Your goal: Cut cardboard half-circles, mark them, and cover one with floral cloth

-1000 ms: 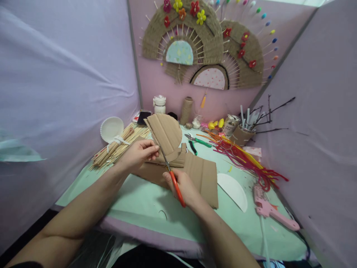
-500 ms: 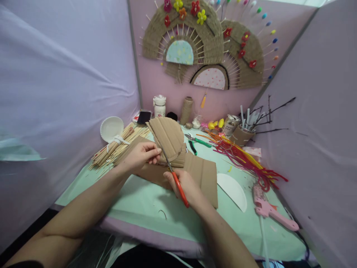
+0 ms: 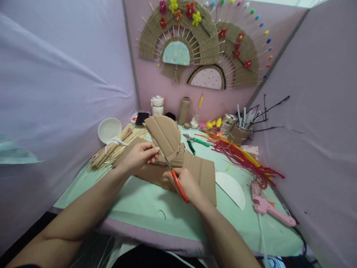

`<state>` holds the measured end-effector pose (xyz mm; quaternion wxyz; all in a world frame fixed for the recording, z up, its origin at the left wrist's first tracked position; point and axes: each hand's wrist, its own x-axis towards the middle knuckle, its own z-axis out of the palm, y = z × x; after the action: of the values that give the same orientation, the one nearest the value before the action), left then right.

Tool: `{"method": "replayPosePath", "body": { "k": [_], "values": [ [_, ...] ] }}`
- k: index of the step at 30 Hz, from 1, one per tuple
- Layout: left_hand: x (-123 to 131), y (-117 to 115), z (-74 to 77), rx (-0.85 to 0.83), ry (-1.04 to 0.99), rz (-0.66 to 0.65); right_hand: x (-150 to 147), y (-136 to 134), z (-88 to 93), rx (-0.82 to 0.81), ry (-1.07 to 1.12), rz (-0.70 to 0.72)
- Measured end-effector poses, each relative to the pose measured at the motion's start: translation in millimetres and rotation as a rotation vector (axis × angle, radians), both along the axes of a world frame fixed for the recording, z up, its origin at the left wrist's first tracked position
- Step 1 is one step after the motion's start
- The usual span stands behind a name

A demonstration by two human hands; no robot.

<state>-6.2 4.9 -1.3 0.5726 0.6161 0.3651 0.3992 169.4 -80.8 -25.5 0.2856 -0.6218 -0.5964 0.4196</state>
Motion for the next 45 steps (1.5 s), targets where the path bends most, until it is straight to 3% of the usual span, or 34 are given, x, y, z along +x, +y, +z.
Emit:
{"method": "replayPosePath", "body": {
  "k": [6,17,30,37,41,45],
  "values": [
    [1.0,-0.5,0.7,-0.020,-0.026,-0.002,-2.2,-0.1,-2.2,-0.024,0.043,-0.008],
    [0.6,-3.8,3.0,-0.002,0.011,-0.019,-1.2,1.1,-4.7,0.032,-0.008,0.097],
    [3.1,-0.4,-1.9,-0.126,-0.122,-0.027,-3.5,0.1,-0.7,-0.073,-0.010,0.012],
    [1.0,0.2,-1.6,-0.116,-0.173,-0.046,2.2,0.8,-6.8,0.005,0.081,0.111],
    [-6.3,9.2,-2.9,-0.037,-0.187,0.035,12.1,2.1,-15.2,0.137,0.182,0.271],
    [-12.5,16.8,-0.4,-0.041,-0.264,0.076,18.6,3.7,-20.2,0.131,0.220,0.278]
  ]
}}
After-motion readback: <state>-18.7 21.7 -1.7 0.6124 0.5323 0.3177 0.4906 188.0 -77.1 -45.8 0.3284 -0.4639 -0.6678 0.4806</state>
